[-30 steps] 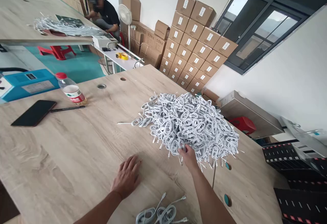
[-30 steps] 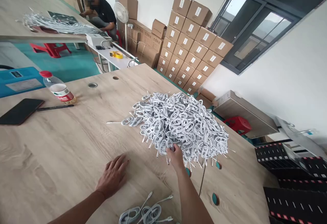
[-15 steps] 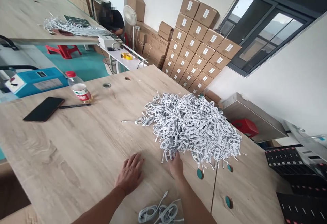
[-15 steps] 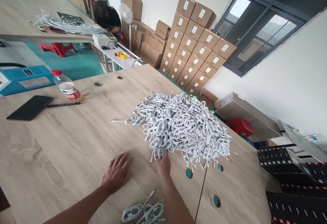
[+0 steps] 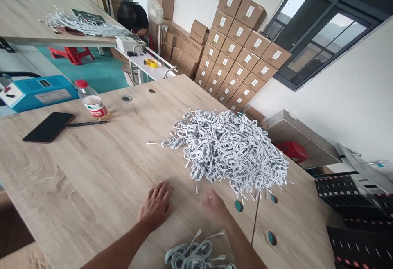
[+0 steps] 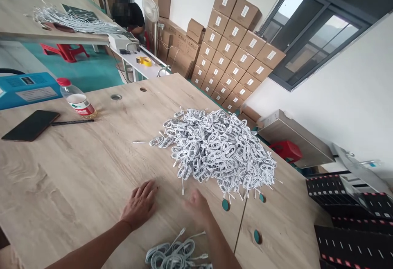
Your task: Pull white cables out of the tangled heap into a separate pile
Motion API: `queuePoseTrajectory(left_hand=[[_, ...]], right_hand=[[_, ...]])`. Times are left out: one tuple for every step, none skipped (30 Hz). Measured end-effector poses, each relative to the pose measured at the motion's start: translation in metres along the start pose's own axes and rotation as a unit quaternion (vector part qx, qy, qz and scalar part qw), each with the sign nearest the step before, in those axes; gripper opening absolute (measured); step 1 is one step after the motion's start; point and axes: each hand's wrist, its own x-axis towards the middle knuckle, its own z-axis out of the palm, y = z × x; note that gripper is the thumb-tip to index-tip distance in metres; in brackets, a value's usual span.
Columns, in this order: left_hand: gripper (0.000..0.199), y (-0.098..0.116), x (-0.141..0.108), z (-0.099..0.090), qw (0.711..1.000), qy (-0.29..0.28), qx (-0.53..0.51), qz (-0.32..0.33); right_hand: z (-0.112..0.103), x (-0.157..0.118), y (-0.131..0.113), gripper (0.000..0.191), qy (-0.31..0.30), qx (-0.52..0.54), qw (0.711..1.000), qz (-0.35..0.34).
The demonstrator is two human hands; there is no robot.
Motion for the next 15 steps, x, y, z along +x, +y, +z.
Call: queuePoseTrajectory(left_hand=[[0.052, 0.0, 0.0, 0.0, 1.0, 0.0, -0.001, 0.001], [0.052, -0.001, -0.001, 0.001, 1.0, -0.001, -0.003, 0.002], [0.053, -0.002, -0.002, 0.002, 1.0, -0.001, -0.006, 0.002], [0.053, -0.003, -0.003, 0.002, 1.0, -0.001, -0.01, 0.0], [0.054, -0.003, -0.004, 0.003, 1.0, 0.0, -0.014, -0.001], [0.054, -0.003, -0.004, 0.003, 1.0, 0.0, -0.017, -0.002], [0.054, -0.003, -0.005, 0.004, 1.0, 0.0, -0.02, -0.002], [0.054, -0.002, -0.006, 0.004, 1.0, 0.0, -0.022, -0.002], [0.055, -0.001, -0.006, 0.003, 1.0, 0.0, -0.024, -0.001], [0.054, 0.0, -0.006, 0.003, 1.0, -0.001, -0.025, -0.002], [0.054, 0.001, -0.006, 0.002, 1.0, -0.001, -0.026, -0.003], [0.054, 0.002, -0.006, 0.001, 1.0, -0.001, -0.028, -0.006], [0.054, 0.002, -0.005, 0.001, 0.999, 0.0, -0.031, -0.01], [0.054, 0.002, -0.005, 0.001, 0.999, 0.002, -0.032, -0.012], [0.053, 0.002, -0.004, 0.0, 0.999, 0.004, -0.034, -0.012]], right_hand=[[0.007, 0.014, -0.02, 0.058, 0.054, -0.021, 0.998, -0.024], [0.014, 0.03, -0.039, 0.064, 0.087, -0.05, 0.994, -0.043], [0.022, 0.044, -0.056, 0.069, 0.116, -0.082, 0.989, -0.047], [0.029, 0.056, -0.07, 0.072, 0.137, -0.11, 0.984, -0.039], [0.034, 0.066, -0.08, 0.073, 0.142, -0.131, 0.981, -0.026], [0.038, 0.072, -0.085, 0.073, 0.142, -0.14, 0.98, -0.015], [0.039, 0.074, -0.085, 0.073, 0.14, -0.139, 0.98, -0.006], [0.037, 0.073, -0.082, 0.073, 0.142, -0.128, 0.982, -0.003], [0.033, 0.068, -0.076, 0.073, 0.145, -0.109, 0.983, -0.008], [0.026, 0.06, -0.067, 0.072, 0.145, -0.081, 0.986, -0.018], [0.019, 0.049, -0.056, 0.07, 0.134, -0.046, 0.989, -0.032], [0.012, 0.036, -0.044, 0.066, 0.108, -0.001, 0.993, -0.044], [0.005, 0.021, -0.031, 0.062, 0.061, 0.049, 0.996, -0.051], [0.0, 0.005, -0.017, 0.058, -0.006, 0.095, 0.994, -0.051], [-0.003, -0.01, -0.004, 0.056, -0.086, 0.127, 0.987, -0.041]])
